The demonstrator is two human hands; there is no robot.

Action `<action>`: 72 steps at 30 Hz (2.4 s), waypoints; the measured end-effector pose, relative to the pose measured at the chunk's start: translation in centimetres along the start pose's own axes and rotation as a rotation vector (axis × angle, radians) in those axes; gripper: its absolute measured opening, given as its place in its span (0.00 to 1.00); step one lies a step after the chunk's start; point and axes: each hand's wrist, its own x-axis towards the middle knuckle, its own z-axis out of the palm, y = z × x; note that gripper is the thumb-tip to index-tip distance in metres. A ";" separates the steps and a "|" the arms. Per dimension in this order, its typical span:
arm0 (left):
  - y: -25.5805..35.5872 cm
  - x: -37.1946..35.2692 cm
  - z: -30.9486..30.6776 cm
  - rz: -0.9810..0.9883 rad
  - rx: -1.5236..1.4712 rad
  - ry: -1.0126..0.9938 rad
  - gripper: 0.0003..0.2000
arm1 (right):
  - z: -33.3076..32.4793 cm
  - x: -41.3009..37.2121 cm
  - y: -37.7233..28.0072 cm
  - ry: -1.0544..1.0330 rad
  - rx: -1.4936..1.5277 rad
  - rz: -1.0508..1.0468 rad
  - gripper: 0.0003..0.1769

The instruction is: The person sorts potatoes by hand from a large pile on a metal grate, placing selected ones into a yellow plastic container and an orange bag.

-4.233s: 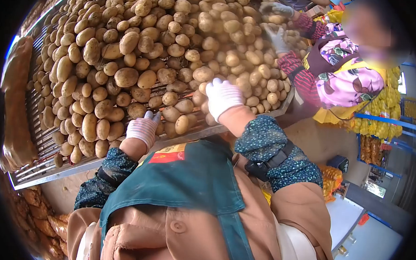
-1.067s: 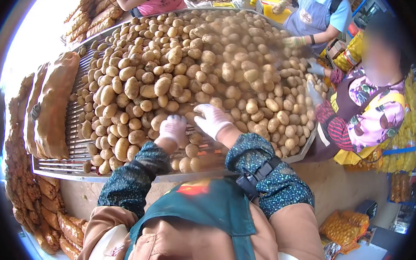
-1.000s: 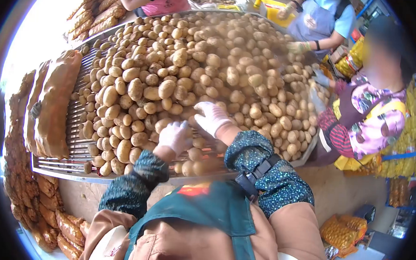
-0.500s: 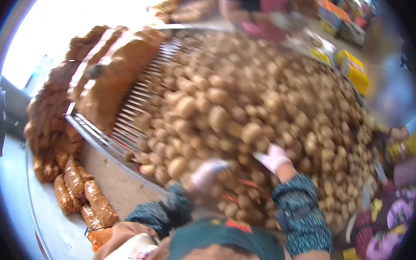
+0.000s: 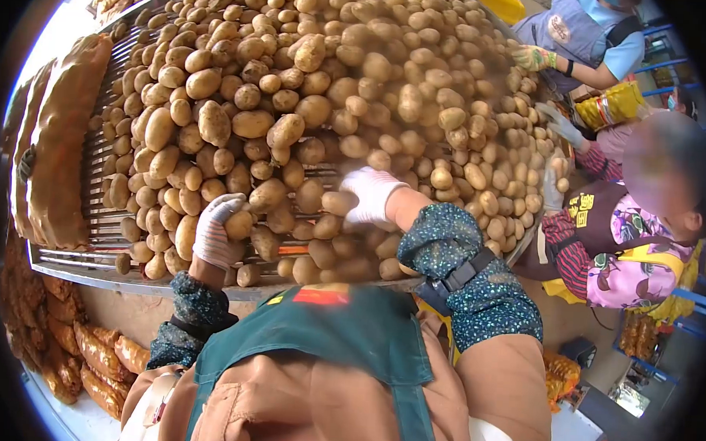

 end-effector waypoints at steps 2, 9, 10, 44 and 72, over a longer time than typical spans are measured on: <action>0.5 -0.6 0.1 0.001 0.007 -0.023 0.12 | -1.0 -0.2 -1.7 -0.057 0.057 0.158 0.31; -2.6 -1.0 -1.5 -0.165 0.004 -0.103 0.11 | 1.7 5.2 -5.8 -0.094 -0.053 0.327 0.39; -3.0 -1.0 -1.5 -0.189 -0.003 -0.122 0.11 | 2.1 5.4 -7.3 -0.051 -0.160 0.311 0.40; -4.1 -3.3 1.8 -0.420 -0.566 -0.599 0.44 | 4.5 -3.9 -7.3 0.331 2.064 0.004 0.23; -17.5 -15.0 18.6 -0.813 0.252 -0.813 0.38 | 20.2 -29.4 -7.3 1.211 1.803 0.435 0.27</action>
